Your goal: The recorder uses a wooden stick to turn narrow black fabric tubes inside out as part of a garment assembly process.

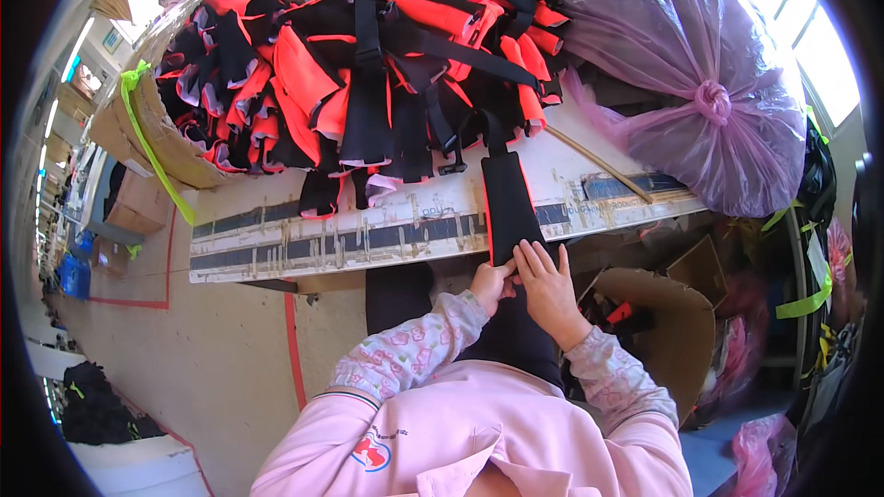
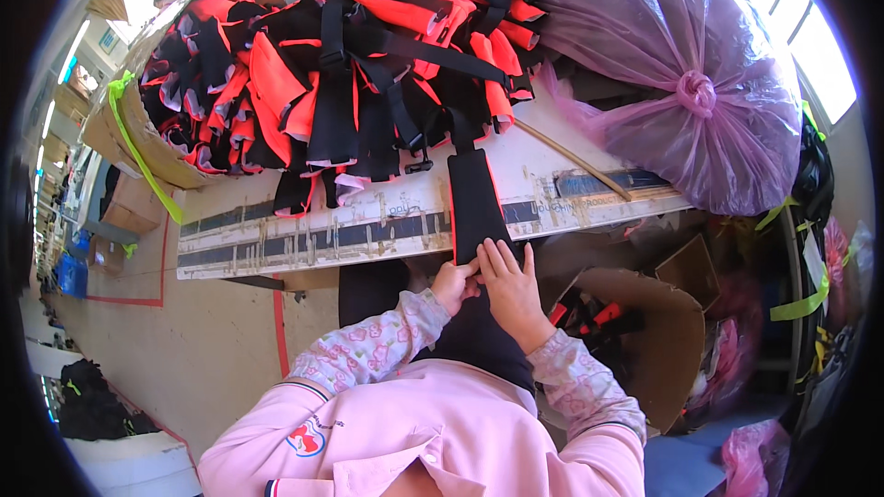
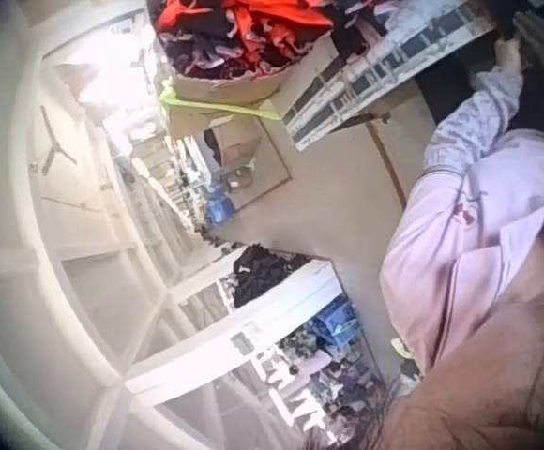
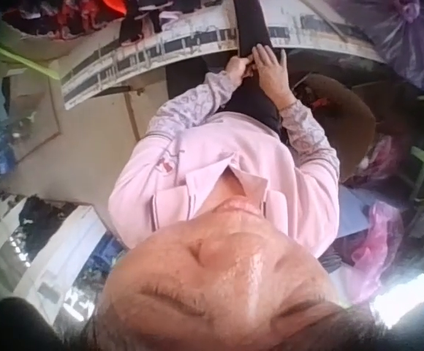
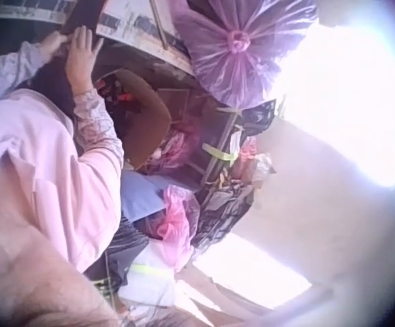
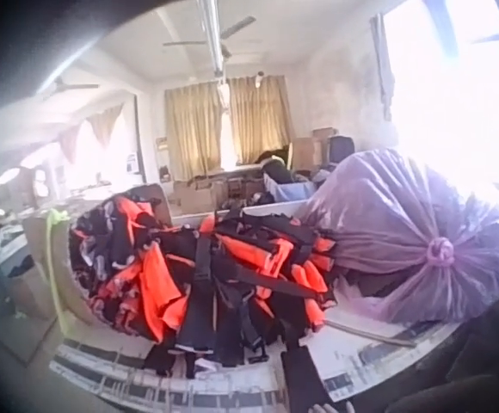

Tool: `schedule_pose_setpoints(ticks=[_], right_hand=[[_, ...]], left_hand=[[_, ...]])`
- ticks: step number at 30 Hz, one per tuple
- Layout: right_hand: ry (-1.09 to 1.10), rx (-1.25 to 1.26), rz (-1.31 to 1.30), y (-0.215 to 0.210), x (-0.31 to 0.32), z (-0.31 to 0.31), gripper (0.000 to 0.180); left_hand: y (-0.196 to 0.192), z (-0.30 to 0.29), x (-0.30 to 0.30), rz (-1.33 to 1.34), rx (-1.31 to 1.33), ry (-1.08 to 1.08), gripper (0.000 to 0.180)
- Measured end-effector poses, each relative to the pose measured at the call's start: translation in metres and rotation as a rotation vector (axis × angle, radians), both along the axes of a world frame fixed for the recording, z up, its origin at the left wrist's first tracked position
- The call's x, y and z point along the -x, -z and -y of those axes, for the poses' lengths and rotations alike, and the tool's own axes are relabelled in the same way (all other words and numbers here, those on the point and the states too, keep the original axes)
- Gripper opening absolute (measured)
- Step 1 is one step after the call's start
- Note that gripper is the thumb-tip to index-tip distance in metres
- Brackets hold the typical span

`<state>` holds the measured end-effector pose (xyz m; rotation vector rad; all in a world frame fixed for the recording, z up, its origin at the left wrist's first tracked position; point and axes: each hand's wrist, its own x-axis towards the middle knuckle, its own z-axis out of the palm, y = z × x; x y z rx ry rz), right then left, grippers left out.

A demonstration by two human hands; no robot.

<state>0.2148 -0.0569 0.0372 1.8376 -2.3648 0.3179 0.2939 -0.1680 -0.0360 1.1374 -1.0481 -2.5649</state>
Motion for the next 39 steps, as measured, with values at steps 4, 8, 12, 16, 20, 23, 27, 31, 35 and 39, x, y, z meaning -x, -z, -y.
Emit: schedule_pose_setpoints(ticks=[4,8,12,16,20,23,27,31,35,39], right_hand=[[0.132,0.456,0.348,0.022,0.026,-0.003,0.036],[0.311,0.887,1.374,0.052,0.048,-0.031,0.023],[0.302,0.985,1.957,0.025,0.032,-0.055,0.033],[0.393,0.935,2.177,0.048,0.007,-0.073,0.034],[0.397,0.920,2.228,0.069,-0.003,-0.074,0.029],[0.430,0.896,2.212,0.065,-0.009,-0.069,0.026],[0.445,0.884,2.221,0.061,-0.009,-0.065,0.030],[0.419,0.947,1.989,0.041,0.044,-0.112,0.046],[0.543,0.857,1.626,-0.018,0.122,-0.269,0.036],[0.842,0.649,1.400,-0.069,0.123,-0.366,0.017]], left_hand=[[-0.029,-0.019,0.003,-0.216,0.057,0.179,0.029],[-0.035,0.005,-0.004,-0.463,-0.073,0.314,0.050],[-0.054,0.029,0.011,-0.590,-0.236,0.051,0.053],[-0.088,0.025,0.022,-0.765,-0.140,-0.034,0.052],[-0.093,0.011,0.022,-0.637,0.008,-0.152,0.032],[-0.102,0.005,0.020,-0.544,0.068,-0.267,0.024],[-0.097,0.006,0.022,-0.502,0.072,-0.298,0.023],[-0.112,0.016,0.004,-0.605,0.043,0.075,0.028],[-0.099,0.058,-0.013,-0.518,0.648,0.763,0.026],[-0.093,0.135,-0.020,-0.323,0.700,0.018,0.018]])
